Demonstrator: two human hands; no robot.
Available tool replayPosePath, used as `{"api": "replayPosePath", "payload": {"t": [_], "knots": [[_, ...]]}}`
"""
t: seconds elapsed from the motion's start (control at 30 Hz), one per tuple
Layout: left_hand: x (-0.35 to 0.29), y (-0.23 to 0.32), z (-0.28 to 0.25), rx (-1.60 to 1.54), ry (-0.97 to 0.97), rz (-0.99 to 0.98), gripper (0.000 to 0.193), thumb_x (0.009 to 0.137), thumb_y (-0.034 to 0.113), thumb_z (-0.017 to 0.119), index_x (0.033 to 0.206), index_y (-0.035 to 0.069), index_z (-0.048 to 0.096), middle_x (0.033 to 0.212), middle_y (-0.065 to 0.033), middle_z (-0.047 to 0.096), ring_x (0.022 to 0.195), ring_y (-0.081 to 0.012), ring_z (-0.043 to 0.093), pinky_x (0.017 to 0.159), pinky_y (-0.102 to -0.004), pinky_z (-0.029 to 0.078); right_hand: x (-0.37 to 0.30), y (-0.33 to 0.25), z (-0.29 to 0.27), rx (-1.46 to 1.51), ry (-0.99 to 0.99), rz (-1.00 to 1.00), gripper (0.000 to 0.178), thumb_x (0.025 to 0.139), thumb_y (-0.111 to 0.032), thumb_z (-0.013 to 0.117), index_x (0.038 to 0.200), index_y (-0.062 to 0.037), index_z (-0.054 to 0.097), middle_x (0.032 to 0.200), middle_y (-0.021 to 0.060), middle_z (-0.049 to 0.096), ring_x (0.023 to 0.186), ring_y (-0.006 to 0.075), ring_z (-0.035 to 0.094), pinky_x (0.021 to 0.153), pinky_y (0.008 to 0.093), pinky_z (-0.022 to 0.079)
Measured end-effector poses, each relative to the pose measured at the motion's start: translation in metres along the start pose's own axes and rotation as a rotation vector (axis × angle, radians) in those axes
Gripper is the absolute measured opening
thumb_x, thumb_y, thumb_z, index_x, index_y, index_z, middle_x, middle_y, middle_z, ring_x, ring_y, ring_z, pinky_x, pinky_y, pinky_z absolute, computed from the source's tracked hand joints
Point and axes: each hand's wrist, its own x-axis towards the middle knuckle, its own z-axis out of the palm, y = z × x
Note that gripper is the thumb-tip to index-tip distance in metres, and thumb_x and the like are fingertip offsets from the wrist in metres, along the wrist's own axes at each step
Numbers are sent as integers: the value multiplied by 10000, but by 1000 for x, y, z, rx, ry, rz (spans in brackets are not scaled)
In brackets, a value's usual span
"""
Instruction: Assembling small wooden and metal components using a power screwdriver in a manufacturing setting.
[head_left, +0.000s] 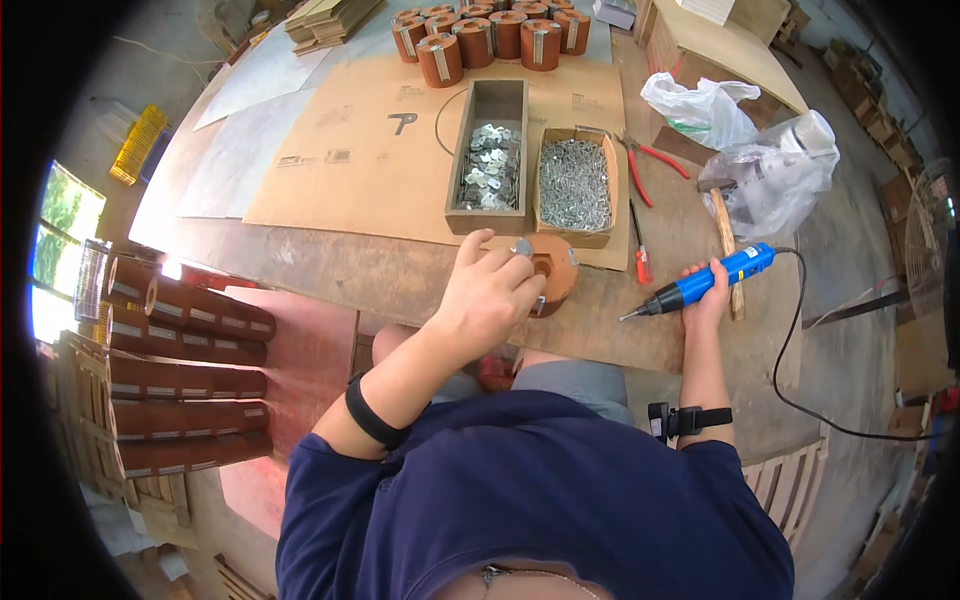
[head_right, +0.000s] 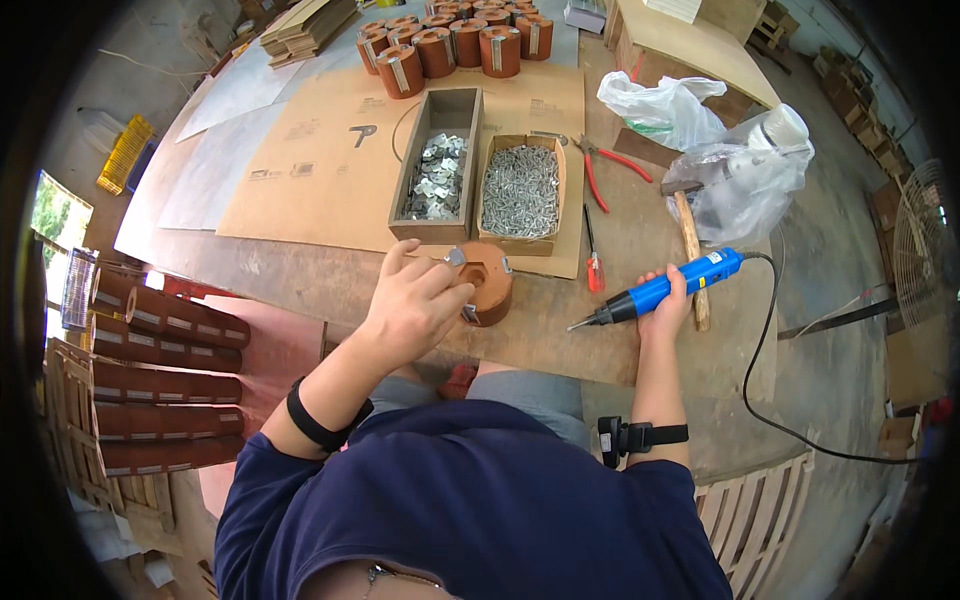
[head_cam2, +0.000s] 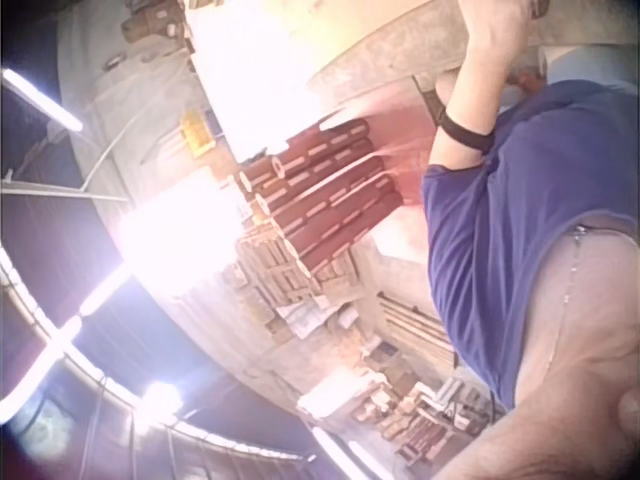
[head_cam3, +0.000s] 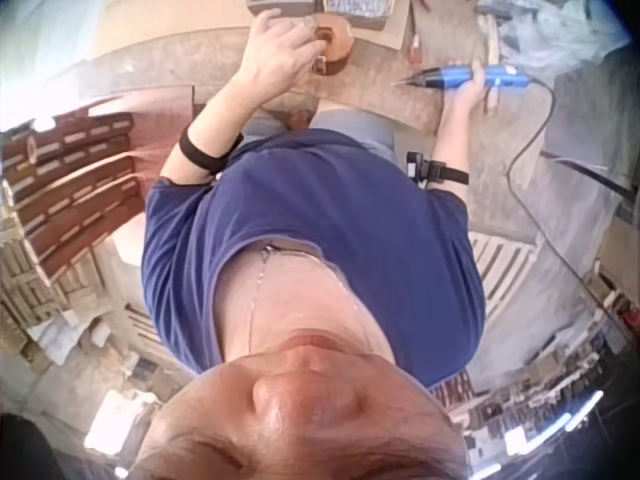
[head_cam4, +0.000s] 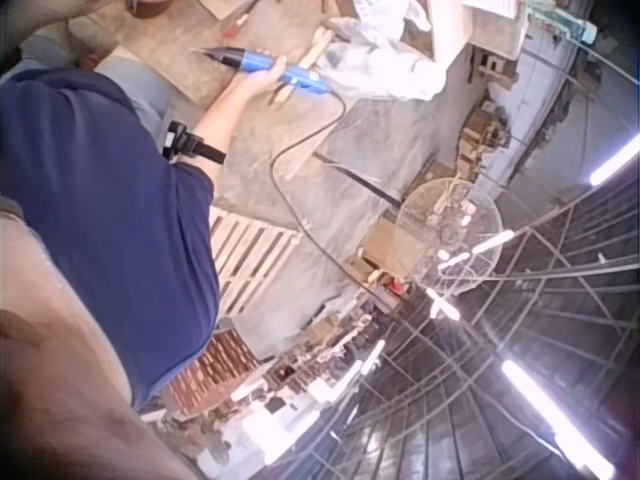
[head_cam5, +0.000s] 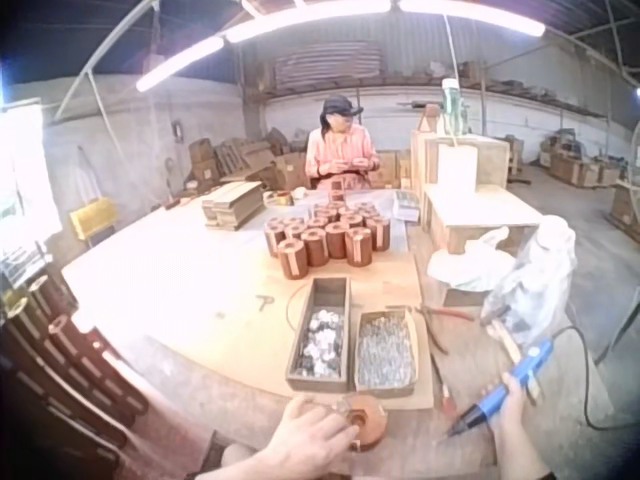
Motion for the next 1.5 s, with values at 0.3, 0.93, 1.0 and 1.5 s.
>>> {"api": "replayPosePath", "payload": {"t": [0.3,0.93,1.0,1.5], "knots": [[-7,5,-9,-159,-120,-153,320,633,132,661,937,66,585,1063,-89,491,1036,-282,424,912,-471,301,2,0,-2,23,-1,4,223,737,-138,589,870,-38,441,717,70,490,638,195,526,582,356,482],[-28,28,32,-556,232,-386,369,581,37,716,920,23,572,1148,-187,467,1032,-375,480,881,-419,410,2,-2,-1,-2,-11,39,250,740,-154,593,908,-49,439,717,60,490,651,181,517,618,346,480],[-27,27,34,-550,255,-372,362,579,33,716,915,26,582,1131,-180,483,1043,-378,474,890,-424,403,0,-1,1,-5,6,22,248,741,-154,590,910,-49,441,718,60,492,654,182,517,618,344,479],[-26,28,34,-496,263,-367,354,571,38,715,904,26,595,1088,-135,529,1046,-378,472,898,-426,400,3,0,-3,10,-6,26,244,748,-152,583,920,-49,444,724,60,493,653,182,513,616,347,476]]}}
